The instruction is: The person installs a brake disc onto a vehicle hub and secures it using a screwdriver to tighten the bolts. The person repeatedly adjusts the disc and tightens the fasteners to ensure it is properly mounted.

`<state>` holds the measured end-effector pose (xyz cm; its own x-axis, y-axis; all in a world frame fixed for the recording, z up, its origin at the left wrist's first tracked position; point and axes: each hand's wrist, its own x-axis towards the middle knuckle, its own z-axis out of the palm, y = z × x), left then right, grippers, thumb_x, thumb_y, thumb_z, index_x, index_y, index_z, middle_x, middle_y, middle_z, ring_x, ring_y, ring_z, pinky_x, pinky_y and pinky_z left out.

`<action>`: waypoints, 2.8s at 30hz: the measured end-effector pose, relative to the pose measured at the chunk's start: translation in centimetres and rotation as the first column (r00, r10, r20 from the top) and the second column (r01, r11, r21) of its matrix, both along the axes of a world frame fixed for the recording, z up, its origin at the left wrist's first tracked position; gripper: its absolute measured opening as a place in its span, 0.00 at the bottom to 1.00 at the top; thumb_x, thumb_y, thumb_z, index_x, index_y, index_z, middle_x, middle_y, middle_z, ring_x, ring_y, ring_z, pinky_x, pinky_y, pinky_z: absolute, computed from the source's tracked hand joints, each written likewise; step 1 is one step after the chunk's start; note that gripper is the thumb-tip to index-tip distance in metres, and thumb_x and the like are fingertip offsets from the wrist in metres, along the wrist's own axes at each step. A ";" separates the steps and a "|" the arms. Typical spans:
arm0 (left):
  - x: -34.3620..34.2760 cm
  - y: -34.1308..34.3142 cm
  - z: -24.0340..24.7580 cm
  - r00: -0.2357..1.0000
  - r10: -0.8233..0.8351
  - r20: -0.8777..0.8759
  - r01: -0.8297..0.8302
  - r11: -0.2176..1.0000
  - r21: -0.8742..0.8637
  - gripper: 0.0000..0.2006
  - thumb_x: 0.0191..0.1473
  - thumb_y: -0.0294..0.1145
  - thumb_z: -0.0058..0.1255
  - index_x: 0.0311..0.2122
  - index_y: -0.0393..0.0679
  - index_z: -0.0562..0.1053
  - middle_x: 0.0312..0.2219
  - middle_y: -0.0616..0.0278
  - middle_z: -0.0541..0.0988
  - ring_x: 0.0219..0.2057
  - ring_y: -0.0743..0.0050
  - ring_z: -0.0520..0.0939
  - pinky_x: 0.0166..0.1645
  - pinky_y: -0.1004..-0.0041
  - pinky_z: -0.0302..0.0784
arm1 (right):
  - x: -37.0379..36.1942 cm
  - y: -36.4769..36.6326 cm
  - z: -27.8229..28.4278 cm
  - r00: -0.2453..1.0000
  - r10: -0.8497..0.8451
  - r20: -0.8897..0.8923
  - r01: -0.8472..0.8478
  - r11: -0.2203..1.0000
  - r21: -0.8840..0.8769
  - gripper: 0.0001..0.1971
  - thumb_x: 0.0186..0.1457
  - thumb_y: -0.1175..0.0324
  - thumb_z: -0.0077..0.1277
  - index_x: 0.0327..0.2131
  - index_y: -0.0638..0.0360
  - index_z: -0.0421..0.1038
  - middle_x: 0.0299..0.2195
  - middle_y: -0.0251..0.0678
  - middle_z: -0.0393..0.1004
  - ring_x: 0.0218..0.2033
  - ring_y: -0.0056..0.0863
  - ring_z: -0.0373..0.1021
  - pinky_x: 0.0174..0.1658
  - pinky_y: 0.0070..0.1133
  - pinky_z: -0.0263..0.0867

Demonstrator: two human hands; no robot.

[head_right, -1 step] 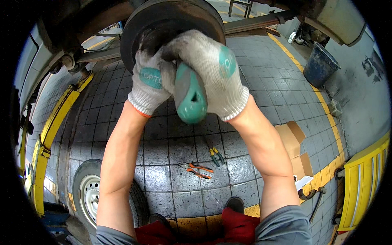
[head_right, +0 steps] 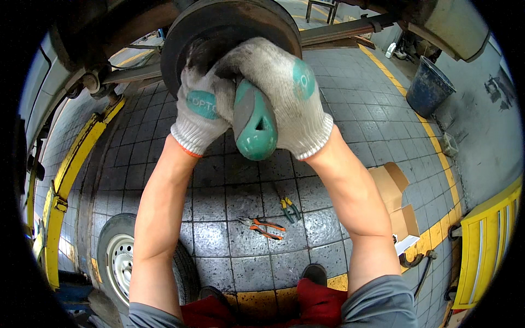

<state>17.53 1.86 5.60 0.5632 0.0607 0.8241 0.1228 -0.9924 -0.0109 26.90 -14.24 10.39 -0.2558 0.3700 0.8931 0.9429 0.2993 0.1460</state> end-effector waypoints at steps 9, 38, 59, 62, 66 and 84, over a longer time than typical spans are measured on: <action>-0.8 -0.1 1.0 0.992 -0.125 0.028 0.116 0.971 0.209 0.34 0.40 0.49 0.71 0.54 0.52 0.75 0.56 0.55 0.72 0.58 0.39 0.70 0.59 0.45 0.71 | 1.0 1.4 2.0 0.996 0.092 -0.012 -0.091 0.994 0.052 0.08 0.52 0.74 0.61 0.37 0.62 0.77 0.31 0.37 0.78 0.29 0.31 0.75 0.34 0.25 0.71; -2.3 4.5 9.8 0.767 -0.064 -0.639 0.540 0.603 0.588 0.24 0.55 0.45 0.56 0.58 0.55 0.74 0.57 0.60 0.75 0.60 0.60 0.73 0.67 0.58 0.68 | 11.4 -9.7 -6.9 0.657 -0.753 -0.027 0.745 0.644 0.173 0.28 0.47 0.82 0.60 0.54 0.51 0.76 0.53 0.35 0.78 0.53 0.39 0.76 0.58 0.33 0.70; 6.5 -6.8 -3.6 0.762 0.456 0.460 -0.128 0.802 -0.583 0.56 0.45 0.61 0.68 0.72 0.44 0.53 0.61 0.39 0.66 0.61 0.31 0.68 0.62 0.44 0.73 | 12.1 -8.1 -10.7 0.719 -0.662 -0.214 0.648 0.749 -0.140 0.20 0.65 0.67 0.45 0.58 0.63 0.65 0.52 0.43 0.72 0.52 0.33 0.70 0.52 0.23 0.69; 4.6 -5.1 -2.2 0.681 0.586 0.439 -0.395 0.799 -0.454 0.56 0.45 0.63 0.67 0.71 0.43 0.55 0.61 0.40 0.66 0.61 0.33 0.68 0.64 0.44 0.70 | 10.9 -9.8 -10.5 0.011 0.356 -0.935 -0.446 0.838 0.314 0.21 0.62 0.70 0.49 0.57 0.66 0.63 0.49 0.43 0.72 0.47 0.33 0.71 0.50 0.27 0.70; 0.9 -0.9 -0.6 0.948 0.075 0.310 -0.191 0.912 0.364 0.48 0.43 0.66 0.67 0.65 0.46 0.68 0.57 0.44 0.72 0.60 0.40 0.70 0.61 0.42 0.66 | 8.9 -10.9 -9.5 0.781 -0.018 -0.624 0.084 0.994 0.076 0.18 0.61 0.72 0.54 0.54 0.62 0.72 0.51 0.43 0.77 0.49 0.32 0.77 0.52 0.29 0.74; -2.0 -1.2 1.6 0.987 0.121 -0.106 -0.087 0.955 0.285 0.30 0.40 0.51 0.68 0.53 0.61 0.78 0.49 0.57 0.75 0.56 0.41 0.71 0.55 0.41 0.69 | 1.1 -4.1 -3.7 0.991 0.068 -0.114 -0.068 0.998 0.001 0.18 0.57 0.75 0.59 0.51 0.64 0.73 0.51 0.44 0.76 0.51 0.37 0.74 0.57 0.30 0.70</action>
